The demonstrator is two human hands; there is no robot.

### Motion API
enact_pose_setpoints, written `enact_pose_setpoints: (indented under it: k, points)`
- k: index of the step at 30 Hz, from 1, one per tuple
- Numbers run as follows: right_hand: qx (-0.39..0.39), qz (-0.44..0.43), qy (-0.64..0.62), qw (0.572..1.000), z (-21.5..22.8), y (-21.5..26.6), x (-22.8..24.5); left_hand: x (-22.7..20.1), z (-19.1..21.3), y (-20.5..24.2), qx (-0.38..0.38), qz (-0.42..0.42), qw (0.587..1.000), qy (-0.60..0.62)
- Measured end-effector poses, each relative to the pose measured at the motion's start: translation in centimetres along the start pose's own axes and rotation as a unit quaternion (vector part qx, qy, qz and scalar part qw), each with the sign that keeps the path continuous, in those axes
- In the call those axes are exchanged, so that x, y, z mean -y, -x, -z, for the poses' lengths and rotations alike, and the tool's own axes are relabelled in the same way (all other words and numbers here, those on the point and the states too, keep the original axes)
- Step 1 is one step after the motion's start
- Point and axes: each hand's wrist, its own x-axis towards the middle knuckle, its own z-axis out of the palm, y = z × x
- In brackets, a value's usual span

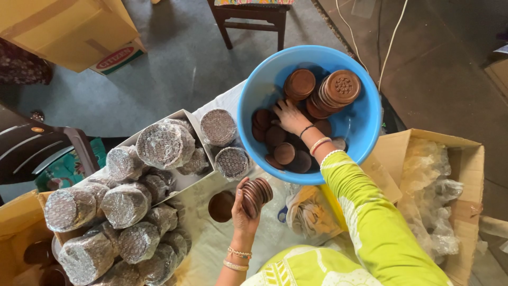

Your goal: Sort and arrange small clay pots from a basin into organized stacks.

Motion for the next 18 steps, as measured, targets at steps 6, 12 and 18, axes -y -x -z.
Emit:
enact_pose_setpoints:
  k: [6,12,18]
  points:
    - [0.028,0.004,0.041,0.999,-2.0,0.1,-2.0,0.1,-0.1,0.0,0.002,0.001,1.0,-0.005]
    - [0.016,-0.003,0.06,0.998,1.1,1.9,-0.1,0.0,0.4,-0.1,-0.006,0.005,1.0,-0.001]
    - [-0.007,-0.001,0.054,0.999,0.9,2.8,-1.4,0.1,0.3,-0.1,-0.001,0.001,1.0,-0.002]
